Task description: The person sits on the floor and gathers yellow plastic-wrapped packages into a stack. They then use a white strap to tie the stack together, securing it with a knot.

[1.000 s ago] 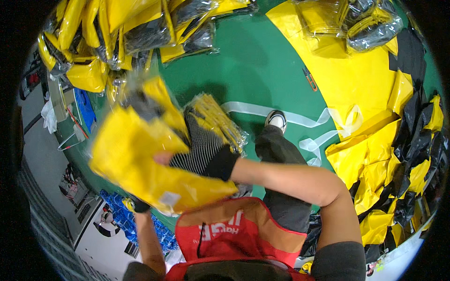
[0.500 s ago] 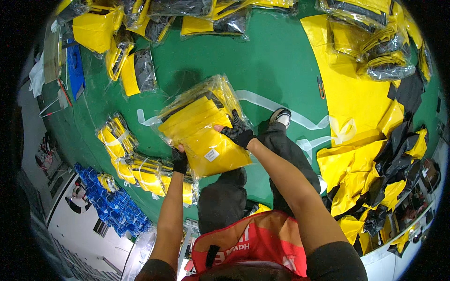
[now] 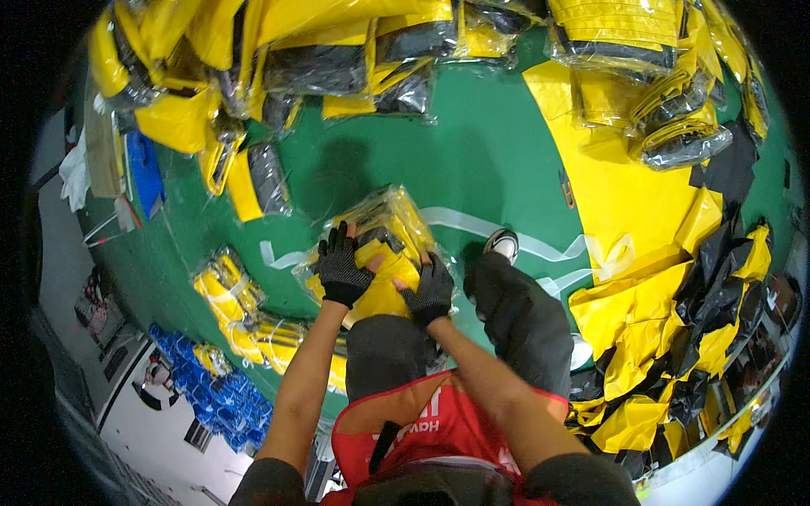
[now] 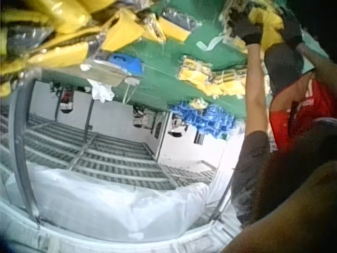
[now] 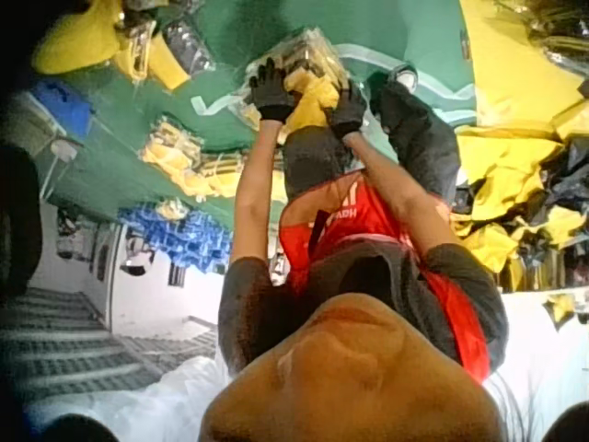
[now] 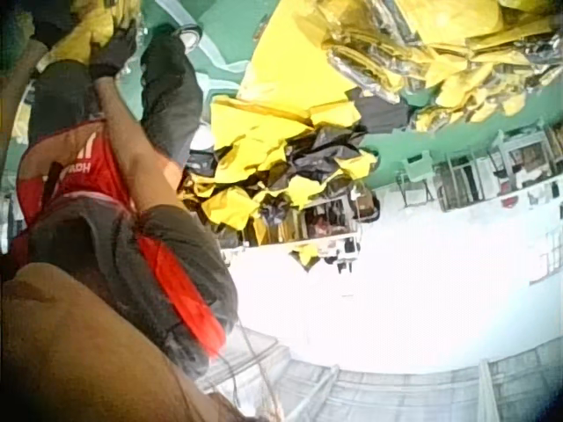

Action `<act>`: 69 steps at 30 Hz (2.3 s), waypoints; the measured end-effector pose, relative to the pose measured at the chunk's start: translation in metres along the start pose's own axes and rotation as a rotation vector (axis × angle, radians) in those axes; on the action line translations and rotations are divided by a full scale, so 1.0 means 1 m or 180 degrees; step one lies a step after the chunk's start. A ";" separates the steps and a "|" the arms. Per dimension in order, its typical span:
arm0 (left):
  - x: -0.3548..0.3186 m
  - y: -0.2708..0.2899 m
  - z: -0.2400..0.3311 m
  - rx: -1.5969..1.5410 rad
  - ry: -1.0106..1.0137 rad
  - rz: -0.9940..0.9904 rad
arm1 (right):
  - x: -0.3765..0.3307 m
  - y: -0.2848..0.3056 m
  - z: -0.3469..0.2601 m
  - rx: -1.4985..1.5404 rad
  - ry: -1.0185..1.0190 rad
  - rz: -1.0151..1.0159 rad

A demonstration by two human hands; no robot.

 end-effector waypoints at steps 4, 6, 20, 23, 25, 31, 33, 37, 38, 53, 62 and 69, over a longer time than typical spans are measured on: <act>0.015 -0.030 -0.005 0.0099 -0.0114 0.0262 | 0.002 -0.021 0.014 -0.0024 -0.0445 0.0591; 0.017 -0.041 -0.015 0.0023 -0.0212 0.0180 | 0.010 -0.033 0.021 0.0055 -0.0550 0.0384; 0.066 -0.076 -0.066 -0.0923 -0.1156 0.0997 | 0.053 -0.074 0.011 -0.0150 -0.0305 0.1539; 0.070 -0.083 -0.070 -0.1148 -0.1236 0.1047 | 0.055 -0.088 0.025 -0.0237 -0.0350 0.1578; 0.075 -0.091 -0.073 -0.1134 -0.1239 0.0997 | 0.059 -0.093 0.033 -0.0033 -0.0305 0.1693; 0.069 -0.089 -0.073 -0.1048 -0.1106 0.1123 | 0.056 -0.117 0.081 0.0887 -0.0440 0.1383; 0.060 -0.087 -0.083 -0.1742 -0.0742 0.0893 | 0.075 -0.118 0.121 0.3232 -0.0714 0.0664; 0.009 -0.117 -0.210 -0.2946 0.1405 0.1110 | 0.107 -0.069 0.115 0.5074 -0.2651 0.0099; -0.014 -0.126 -0.264 -0.2905 0.2042 0.1605 | 0.118 -0.074 0.146 0.4855 -0.3125 -0.0065; -0.071 -0.299 -0.263 -0.7029 0.3386 0.2069 | 0.119 0.034 0.098 0.4202 -0.0343 0.1434; -0.216 -0.191 -0.237 -0.5189 0.1146 0.1430 | -0.001 0.073 0.101 0.2871 -0.0243 0.0874; -0.248 -0.004 -0.139 -0.4418 0.1502 0.1226 | -0.008 -0.028 -0.021 0.0319 0.2331 0.0466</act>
Point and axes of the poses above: each hand's wrist, its own x-axis towards the middle knuckle, its own y-axis out of the back of the hand, z = x × y, the point moved 4 cm from there along x, towards the middle knuckle, and after that the axes turned 2 degrees about -x, right-handed, at the moved point
